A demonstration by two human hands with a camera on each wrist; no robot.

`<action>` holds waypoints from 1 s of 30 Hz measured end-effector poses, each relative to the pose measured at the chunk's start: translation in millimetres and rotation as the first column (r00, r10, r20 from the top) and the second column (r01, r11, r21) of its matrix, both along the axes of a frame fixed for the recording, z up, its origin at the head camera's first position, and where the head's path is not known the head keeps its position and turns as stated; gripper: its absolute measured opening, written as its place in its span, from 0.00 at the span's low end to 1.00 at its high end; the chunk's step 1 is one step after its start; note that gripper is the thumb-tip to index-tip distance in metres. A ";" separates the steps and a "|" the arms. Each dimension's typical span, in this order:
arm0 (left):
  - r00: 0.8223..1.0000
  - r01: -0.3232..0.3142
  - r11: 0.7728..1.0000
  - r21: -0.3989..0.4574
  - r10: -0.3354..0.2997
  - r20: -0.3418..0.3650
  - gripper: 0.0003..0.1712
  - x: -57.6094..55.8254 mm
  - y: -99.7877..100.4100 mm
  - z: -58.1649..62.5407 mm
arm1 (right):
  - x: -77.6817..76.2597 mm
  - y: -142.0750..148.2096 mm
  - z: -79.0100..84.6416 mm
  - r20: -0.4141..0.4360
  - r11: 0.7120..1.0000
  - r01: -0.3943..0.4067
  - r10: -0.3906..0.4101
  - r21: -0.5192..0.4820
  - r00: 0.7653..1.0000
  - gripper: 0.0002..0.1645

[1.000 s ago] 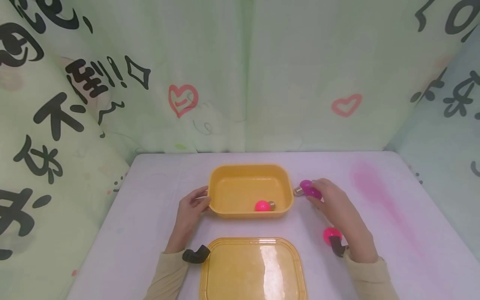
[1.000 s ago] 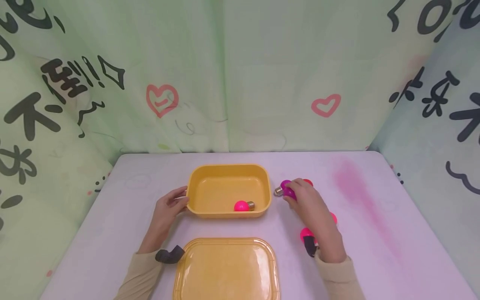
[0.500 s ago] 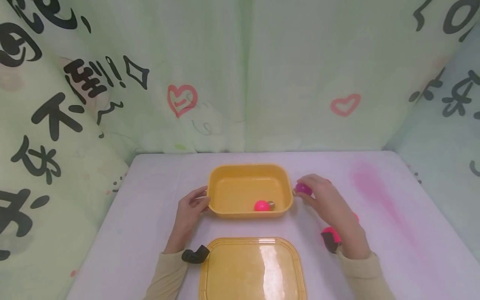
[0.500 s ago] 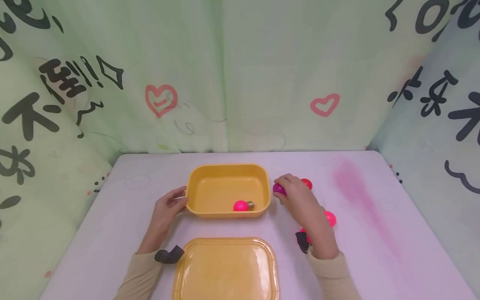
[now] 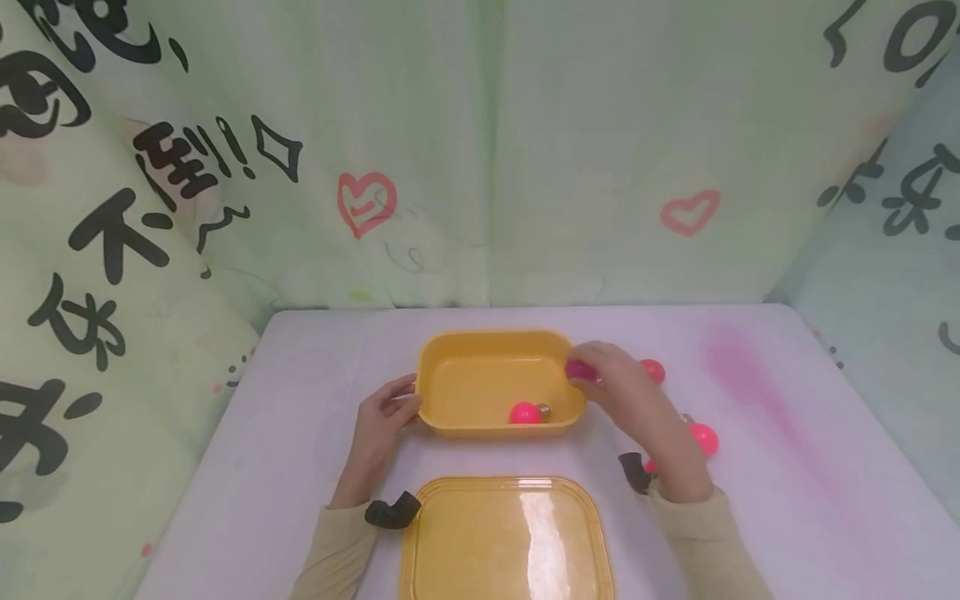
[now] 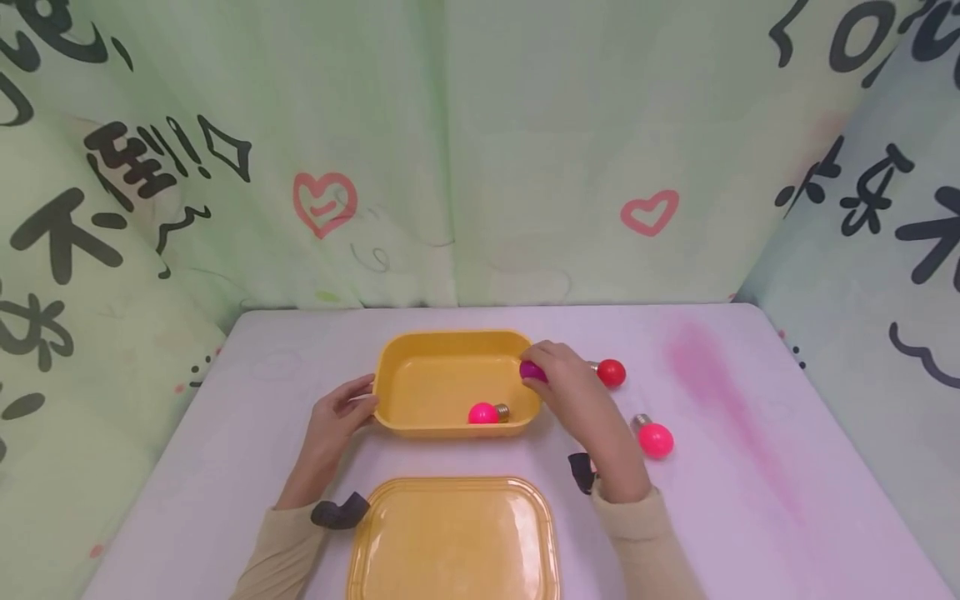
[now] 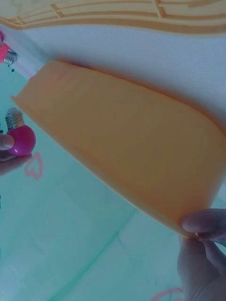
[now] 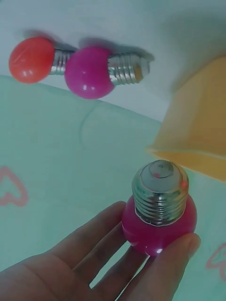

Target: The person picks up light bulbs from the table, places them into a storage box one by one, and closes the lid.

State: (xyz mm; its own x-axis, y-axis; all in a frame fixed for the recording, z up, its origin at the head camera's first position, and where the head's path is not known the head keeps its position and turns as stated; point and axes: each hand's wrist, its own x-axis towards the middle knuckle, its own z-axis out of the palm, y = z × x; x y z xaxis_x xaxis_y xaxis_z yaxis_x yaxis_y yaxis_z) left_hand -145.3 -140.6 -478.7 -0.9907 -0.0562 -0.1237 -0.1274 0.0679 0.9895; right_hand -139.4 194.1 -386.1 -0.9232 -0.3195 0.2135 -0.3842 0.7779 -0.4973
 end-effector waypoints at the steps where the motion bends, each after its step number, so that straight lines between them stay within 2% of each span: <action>1: 1.000 0.003 1.000 0.004 -0.003 -0.004 0.24 -0.1 0.0 -0.2 | -0.7 -1.9 0.2 0.012 1.000 0.007 -0.007 -0.001 1.000 0.22; 6: 1.000 0.006 1.000 0.005 -0.006 0.006 0.24 0.2 0.1 1.2 | -7.0 -11.5 -0.3 0.043 1.000 -0.001 0.001 0.009 0.999 0.22; 11: 1.000 0.005 1.000 -0.005 -0.005 0.018 0.23 0.8 0.0 2.1 | -14.3 -19.6 -2.0 0.000 0.998 -0.058 0.058 0.040 0.998 0.17; 15: 1.000 0.004 1.000 0.002 -0.004 0.010 0.24 1.1 0.4 2.8 | -18.6 -25.2 -3.6 -0.025 0.994 -0.089 0.091 0.067 0.996 0.17; 21: 1.000 0.009 1.000 0.019 -0.009 -0.005 0.24 1.2 0.4 2.4 | -25.4 -30.6 -12.4 -0.052 0.989 -0.134 0.137 0.064 0.989 0.15; 30: 1.000 0.002 1.000 0.001 -0.002 0.015 0.24 1.4 1.1 2.9 | -33.3 -36.6 -23.0 -0.017 0.986 -0.139 0.141 0.087 0.990 0.16</action>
